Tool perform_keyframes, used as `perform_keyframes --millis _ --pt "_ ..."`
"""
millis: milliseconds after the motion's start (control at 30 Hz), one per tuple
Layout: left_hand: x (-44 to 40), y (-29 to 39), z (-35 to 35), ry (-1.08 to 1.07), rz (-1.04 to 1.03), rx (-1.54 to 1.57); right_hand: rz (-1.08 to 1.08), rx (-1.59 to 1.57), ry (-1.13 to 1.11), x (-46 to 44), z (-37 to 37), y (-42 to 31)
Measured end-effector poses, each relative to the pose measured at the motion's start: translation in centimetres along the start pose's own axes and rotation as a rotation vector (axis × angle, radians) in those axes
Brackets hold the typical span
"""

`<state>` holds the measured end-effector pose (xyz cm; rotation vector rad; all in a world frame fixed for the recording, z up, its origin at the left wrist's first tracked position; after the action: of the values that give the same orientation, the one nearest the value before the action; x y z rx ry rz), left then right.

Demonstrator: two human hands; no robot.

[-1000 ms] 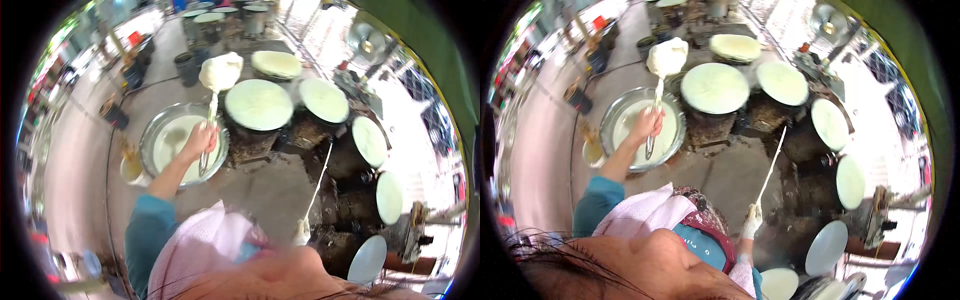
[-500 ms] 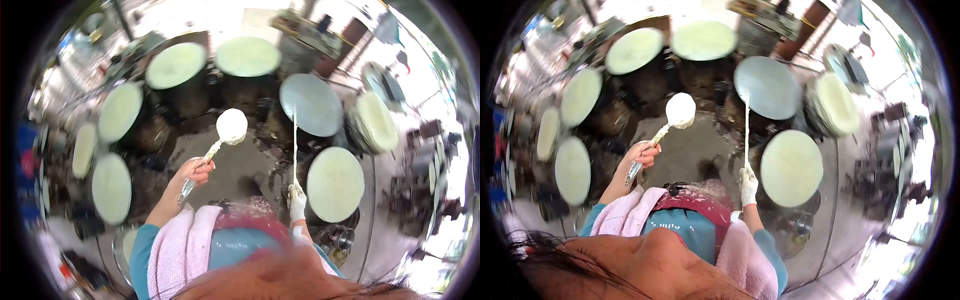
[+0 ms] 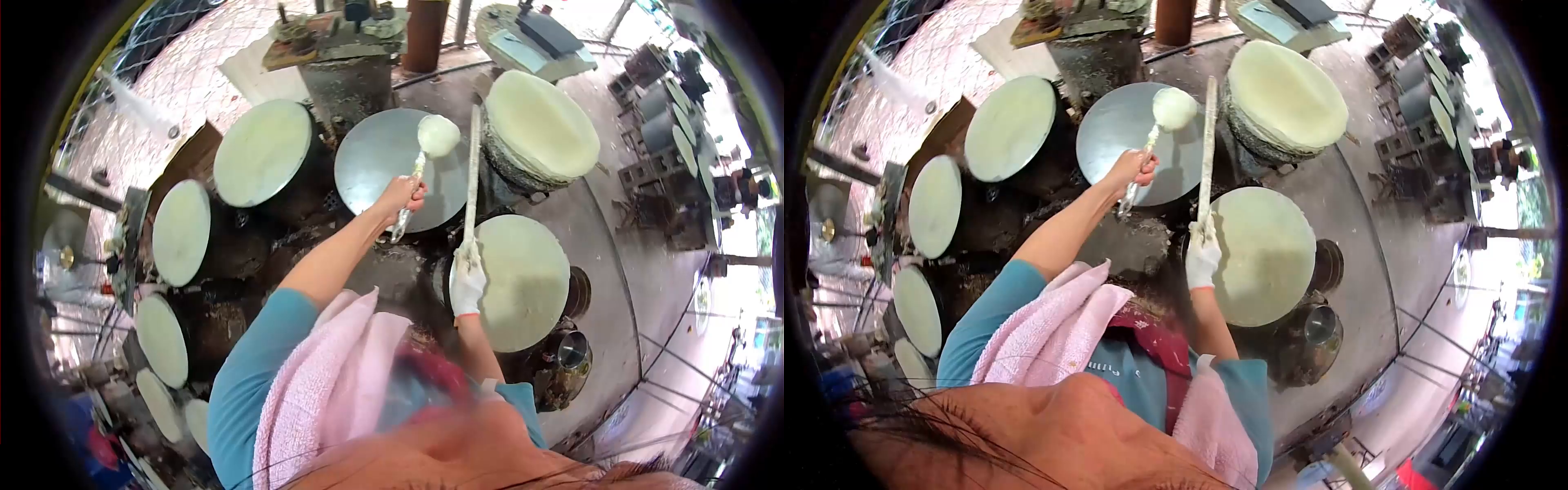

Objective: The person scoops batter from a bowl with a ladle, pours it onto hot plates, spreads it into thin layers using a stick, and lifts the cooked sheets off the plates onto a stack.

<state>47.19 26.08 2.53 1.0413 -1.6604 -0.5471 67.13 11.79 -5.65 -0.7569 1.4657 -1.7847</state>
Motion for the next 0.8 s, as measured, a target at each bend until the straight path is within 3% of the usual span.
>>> perform_keyframes --millis 67,100,133,200,267,367,400,433,500,567,633,700,733,767,800 --pt "-3.9 -2.2 -0.5 0.053 -0.001 -0.027 0.175 0.401 0.053 0.2 -2.3 -0.7" --pt "-5.6 -3.0 -0.5 0.078 -0.001 -0.041 0.140 0.580 0.007 0.2 -3.1 -0.5" --pt "-6.7 -3.6 0.0 0.109 -0.043 -0.057 -0.007 0.508 0.007 0.3 -3.8 -0.2" --pt "-8.2 -4.3 2.0 0.109 -0.153 -0.283 -0.077 0.460 0.071 1.1 -4.8 1.3" --pt "-8.8 -2.6 4.3 0.127 -0.202 -0.554 0.103 0.394 0.249 1.3 -6.0 6.0" --pt "-10.5 -2.7 8.8 0.237 -0.546 -0.734 -0.393 0.027 0.089 1.9 -10.5 3.3" --pt "-9.3 -0.8 9.8 0.208 -0.628 -0.822 -0.701 -0.145 0.091 2.5 -12.7 -1.4" --pt "-8.8 0.4 10.8 0.210 -0.672 -0.811 -0.730 -0.204 0.067 2.5 -14.4 -3.3" --pt "-7.9 2.5 12.8 0.217 -0.763 -0.795 -0.533 0.090 0.018 1.1 -16.2 0.2" --pt "-7.0 4.8 15.0 0.287 -0.951 -0.857 -0.063 0.436 0.157 0.7 -14.6 -2.2" --pt "-6.4 7.7 16.6 0.194 -0.869 -0.811 -0.025 0.363 0.275 0.6 -13.1 -1.5" --pt "-5.7 8.8 18.0 0.134 -0.762 -0.763 -0.223 0.277 0.154 1.0 -13.8 2.4" --pt "-5.9 8.6 18.6 0.124 -0.772 -0.753 -0.462 -0.054 0.115 1.6 -15.9 0.1" --pt "-5.9 8.6 19.1 0.114 -0.786 -0.745 -0.774 -0.009 0.047 1.5 -17.4 -2.8" --pt "-5.5 8.5 19.4 0.129 -0.725 -0.754 -0.714 -0.028 -0.004 1.0 -18.3 -2.2"
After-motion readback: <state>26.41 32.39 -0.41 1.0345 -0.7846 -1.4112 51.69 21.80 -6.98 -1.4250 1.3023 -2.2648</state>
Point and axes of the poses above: each hand's wrist, its own x-axis away from the middle knuckle, its own z-axis out of the back of the hand, y = z × x, the point moved 1 cm from there along -x, towards the middle knuckle, and after that the axes turned 15 degrees about y, right-handed, at the moved point
